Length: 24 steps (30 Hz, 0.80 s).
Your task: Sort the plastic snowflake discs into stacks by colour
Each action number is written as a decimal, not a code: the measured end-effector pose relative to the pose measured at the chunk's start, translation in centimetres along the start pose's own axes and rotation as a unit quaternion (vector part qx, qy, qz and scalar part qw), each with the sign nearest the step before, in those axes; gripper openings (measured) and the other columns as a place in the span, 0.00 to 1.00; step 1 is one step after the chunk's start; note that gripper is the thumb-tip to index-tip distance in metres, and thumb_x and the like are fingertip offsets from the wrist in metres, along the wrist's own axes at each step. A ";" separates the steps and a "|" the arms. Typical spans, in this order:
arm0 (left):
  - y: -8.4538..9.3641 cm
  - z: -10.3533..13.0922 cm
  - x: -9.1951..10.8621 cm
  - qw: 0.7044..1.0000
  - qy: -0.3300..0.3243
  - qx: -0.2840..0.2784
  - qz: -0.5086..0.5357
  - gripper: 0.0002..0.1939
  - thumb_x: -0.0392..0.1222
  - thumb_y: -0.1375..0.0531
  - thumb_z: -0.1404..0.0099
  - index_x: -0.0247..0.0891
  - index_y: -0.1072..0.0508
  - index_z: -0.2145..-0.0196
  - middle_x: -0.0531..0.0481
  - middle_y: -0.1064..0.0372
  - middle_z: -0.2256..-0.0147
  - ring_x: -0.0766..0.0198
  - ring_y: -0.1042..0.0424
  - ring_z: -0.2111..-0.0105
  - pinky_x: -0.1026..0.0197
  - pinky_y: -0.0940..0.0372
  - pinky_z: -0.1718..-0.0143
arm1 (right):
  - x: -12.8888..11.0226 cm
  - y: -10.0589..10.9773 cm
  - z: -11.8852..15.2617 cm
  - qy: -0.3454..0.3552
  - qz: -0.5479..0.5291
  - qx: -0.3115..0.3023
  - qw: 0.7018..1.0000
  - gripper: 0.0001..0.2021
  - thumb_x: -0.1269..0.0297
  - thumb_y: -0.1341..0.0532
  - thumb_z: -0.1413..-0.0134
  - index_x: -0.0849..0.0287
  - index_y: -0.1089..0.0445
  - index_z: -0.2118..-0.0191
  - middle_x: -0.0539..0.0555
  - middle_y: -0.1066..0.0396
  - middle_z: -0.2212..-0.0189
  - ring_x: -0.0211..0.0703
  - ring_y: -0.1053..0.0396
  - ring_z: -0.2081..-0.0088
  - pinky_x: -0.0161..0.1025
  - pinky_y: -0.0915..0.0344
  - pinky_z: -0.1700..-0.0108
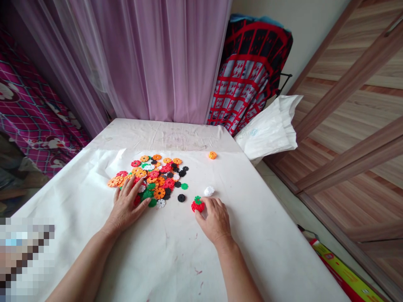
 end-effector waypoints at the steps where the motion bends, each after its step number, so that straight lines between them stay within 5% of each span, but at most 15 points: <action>1: 0.1 -0.1 -0.1 1.000 0.005 0.002 0.004 0.35 0.56 0.44 0.35 0.45 0.42 0.34 0.36 0.51 0.32 0.42 0.54 0.31 0.33 0.58 0.35 | -0.1 0.0 0.0 0.001 -0.002 -0.001 1.000 0.11 0.66 0.41 0.48 0.56 0.30 0.57 0.56 0.24 0.60 0.48 0.30 0.56 0.42 0.35 0.54; 16: 0.3 -0.3 -0.6 0.999 0.022 0.019 0.023 0.33 0.57 0.45 0.35 0.43 0.38 0.36 0.35 0.49 0.32 0.43 0.51 0.32 0.35 0.57 0.34 | -1.1 0.1 -0.9 -0.004 -0.008 -0.032 0.999 0.13 0.64 0.41 0.44 0.56 0.29 0.52 0.57 0.25 0.54 0.49 0.31 0.53 0.42 0.38 0.52; 24: 0.3 -0.3 -0.5 0.999 0.023 0.017 0.024 0.33 0.57 0.46 0.35 0.41 0.38 0.36 0.33 0.49 0.33 0.43 0.51 0.32 0.36 0.56 0.34 | -2.2 -1.0 -2.4 -0.047 0.058 -0.104 0.992 0.12 0.63 0.38 0.45 0.54 0.28 0.54 0.54 0.23 0.59 0.50 0.32 0.55 0.42 0.41 0.56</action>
Point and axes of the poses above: each hand's wrist, its own z-axis away from the middle knuckle, its own y-axis out of the back of the hand, x = y × z, the point moved 8 cm from there along -z, towards the middle knuckle
